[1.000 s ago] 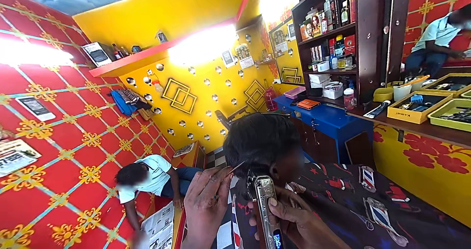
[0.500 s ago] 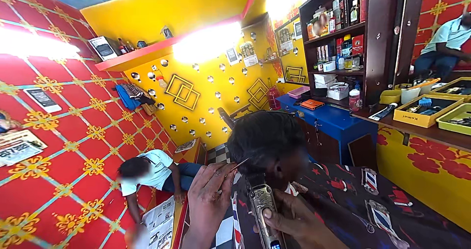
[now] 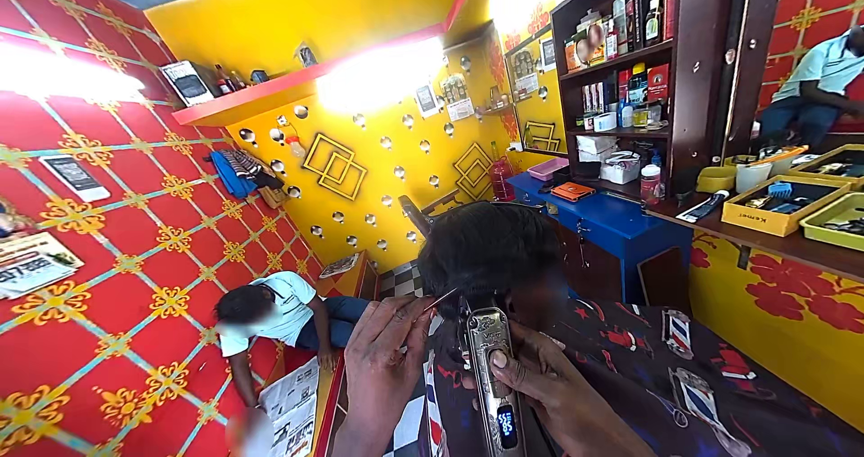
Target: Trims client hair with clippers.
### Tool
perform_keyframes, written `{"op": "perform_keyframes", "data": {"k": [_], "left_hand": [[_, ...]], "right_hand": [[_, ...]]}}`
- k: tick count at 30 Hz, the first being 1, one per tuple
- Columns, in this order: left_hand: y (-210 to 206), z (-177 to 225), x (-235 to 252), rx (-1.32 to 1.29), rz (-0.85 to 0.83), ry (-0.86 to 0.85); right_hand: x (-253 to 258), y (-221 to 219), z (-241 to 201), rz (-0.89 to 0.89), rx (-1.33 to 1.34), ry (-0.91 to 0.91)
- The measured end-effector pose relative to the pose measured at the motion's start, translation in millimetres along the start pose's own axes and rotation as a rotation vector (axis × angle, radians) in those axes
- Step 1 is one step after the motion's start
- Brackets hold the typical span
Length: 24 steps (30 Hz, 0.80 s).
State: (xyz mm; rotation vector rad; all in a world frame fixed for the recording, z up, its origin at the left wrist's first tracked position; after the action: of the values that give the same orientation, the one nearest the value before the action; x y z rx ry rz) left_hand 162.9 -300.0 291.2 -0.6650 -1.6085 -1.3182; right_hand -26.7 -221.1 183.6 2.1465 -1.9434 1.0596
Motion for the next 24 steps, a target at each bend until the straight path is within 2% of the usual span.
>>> {"op": "perform_keyframes", "data": {"k": [2,4,7,16,21,24], "left_hand": [[-4,-9,-5,-0.018,0.013,0.011],[-10,-23,-11,-0.043,0.031,0.036],[-7,-14,-7,-0.040,0.010,0.051],[0,0,0,-0.009,0.008,-0.007],[0,-1,-1,-0.018,0.008,-0.003],[0,-1,-2,-0.024,0.011,-0.007]], "right_hand": [[-4,-2,3,-0.017,-0.029,0.014],[-13,-10,6,-0.012,-0.025,-0.076],[-20,-19,10,0.002,0.083,-0.196],[-4,-7,-1,0.010,0.112,-0.016],[-16,-14,4,0.006,0.113,-0.165],[-12,-10,2,0.012,0.122,-0.123]]}}
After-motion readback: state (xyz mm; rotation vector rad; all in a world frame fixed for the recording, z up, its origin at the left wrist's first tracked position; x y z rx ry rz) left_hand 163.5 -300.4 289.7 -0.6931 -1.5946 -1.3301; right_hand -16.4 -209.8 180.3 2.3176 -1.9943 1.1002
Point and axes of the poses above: each hand's wrist, its own x-axis towards the middle knuckle, its own y-axis out of the back of the hand, z = x × y, the point moved 3 cm from there along x, towards the middle knuckle, and after that the axes turned 7 degrees about -x, right-handed, at the moved point
